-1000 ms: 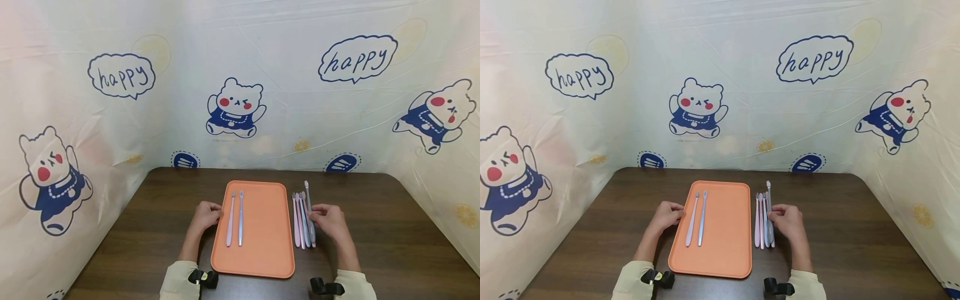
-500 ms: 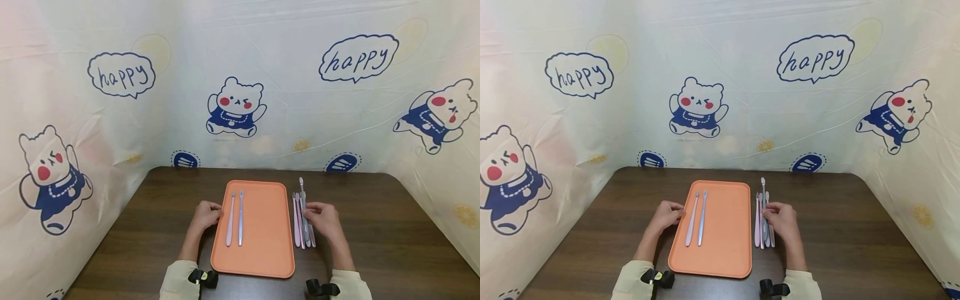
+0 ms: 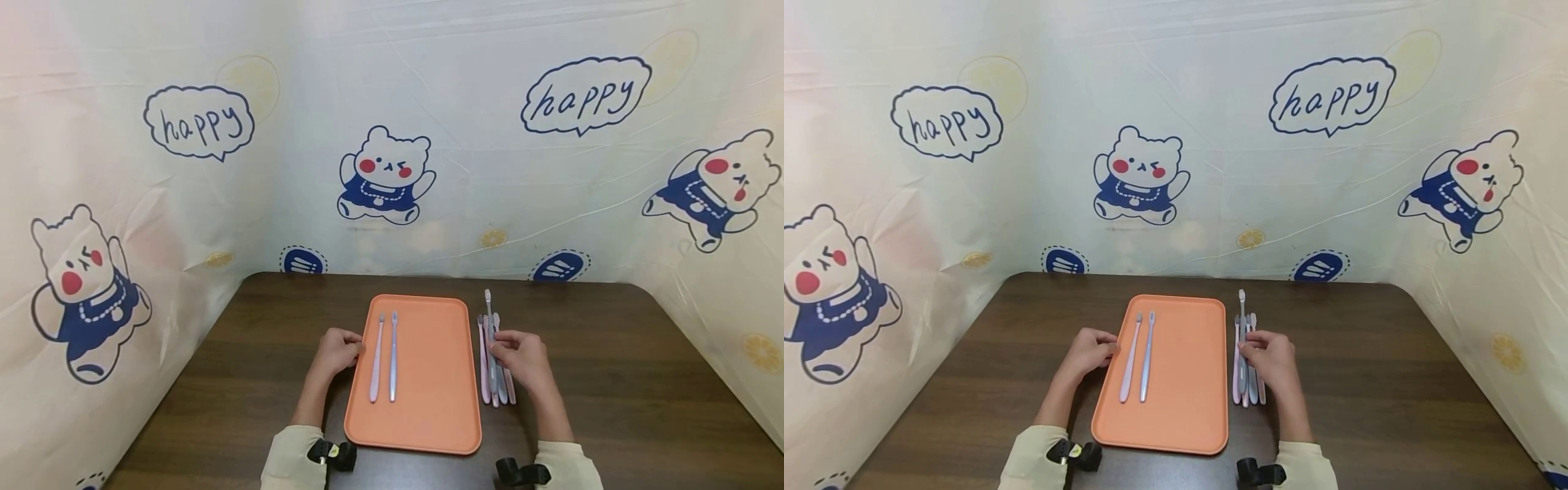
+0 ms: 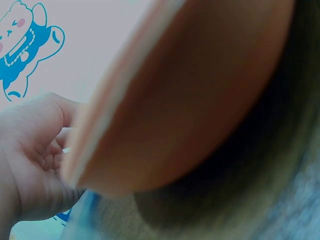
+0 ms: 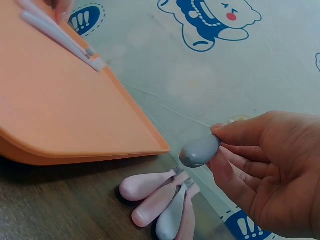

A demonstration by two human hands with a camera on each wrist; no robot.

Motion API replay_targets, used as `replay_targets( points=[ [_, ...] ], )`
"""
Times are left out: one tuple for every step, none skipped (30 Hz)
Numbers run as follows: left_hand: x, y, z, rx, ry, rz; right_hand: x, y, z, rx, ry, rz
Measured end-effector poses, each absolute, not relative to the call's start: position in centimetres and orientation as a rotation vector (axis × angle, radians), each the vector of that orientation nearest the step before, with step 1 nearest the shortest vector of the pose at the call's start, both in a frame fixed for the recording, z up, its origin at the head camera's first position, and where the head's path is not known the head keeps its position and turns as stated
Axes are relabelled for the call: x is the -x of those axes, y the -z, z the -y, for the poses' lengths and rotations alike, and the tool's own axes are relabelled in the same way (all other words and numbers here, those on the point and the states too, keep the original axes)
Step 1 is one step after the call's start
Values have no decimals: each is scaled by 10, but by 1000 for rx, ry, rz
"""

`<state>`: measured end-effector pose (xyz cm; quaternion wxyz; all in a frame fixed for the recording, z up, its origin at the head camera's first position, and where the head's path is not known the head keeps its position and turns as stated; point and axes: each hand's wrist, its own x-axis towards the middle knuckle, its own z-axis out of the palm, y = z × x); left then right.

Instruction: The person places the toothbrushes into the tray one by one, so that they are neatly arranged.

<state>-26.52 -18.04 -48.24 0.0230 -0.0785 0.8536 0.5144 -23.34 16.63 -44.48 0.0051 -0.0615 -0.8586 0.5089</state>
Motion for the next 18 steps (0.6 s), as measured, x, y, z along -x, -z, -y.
replay_targets(
  points=[
    [265, 483, 180, 242, -1591, -2647, 234, 445, -166, 189, -1596, 2687],
    [265, 483, 181, 241, -1588, -2650, 234, 445, -165, 190, -1596, 2687],
    [265, 483, 181, 240, -1587, -2651, 233, 445, -165, 195, -1594, 2689],
    [265, 483, 180, 240, -1587, -2651, 233, 445, -165, 197, -1592, 2692],
    [266, 483, 180, 238, -1587, -2651, 233, 445, -164, 199, -1588, 2695],
    [265, 483, 180, 238, -1588, -2650, 233, 445, -164, 205, -1586, 2696],
    [266, 483, 180, 240, -1589, -2649, 234, 445, -163, 209, -1585, 2697],
    [266, 483, 180, 239, -1589, -2649, 234, 445, -163, 210, -1582, 2698],
    [266, 484, 180, 240, -1588, -2651, 234, 446, -162, 209, -1581, 2699],
    [266, 483, 181, 241, -1588, -2652, 234, 446, -161, 205, -1585, 2697],
    [266, 484, 181, 244, -1589, -2651, 235, 446, -161, 205, -1591, 2694],
    [266, 483, 181, 248, -1588, -2652, 235, 446, -160, 206, -1600, 2693],
    [266, 483, 180, 249, -1589, -2653, 235, 446, -160, 206, -1607, 2693],
    [266, 483, 180, 249, -1588, -2654, 235, 446, -159, 205, -1614, 2692],
    [266, 483, 180, 245, -1587, -2654, 235, 446, -159, 204, -1624, 2689],
    [266, 483, 180, 245, -1589, -2653, 235, 446, -158, 201, -1631, 2687],
    [266, 483, 180, 246, -1591, -2651, 235, 446, -157, 207, -1636, 2688],
    [266, 482, 180, 246, -1591, -2652, 235, 446, -156, 202, -1640, 2688]
  ],
)
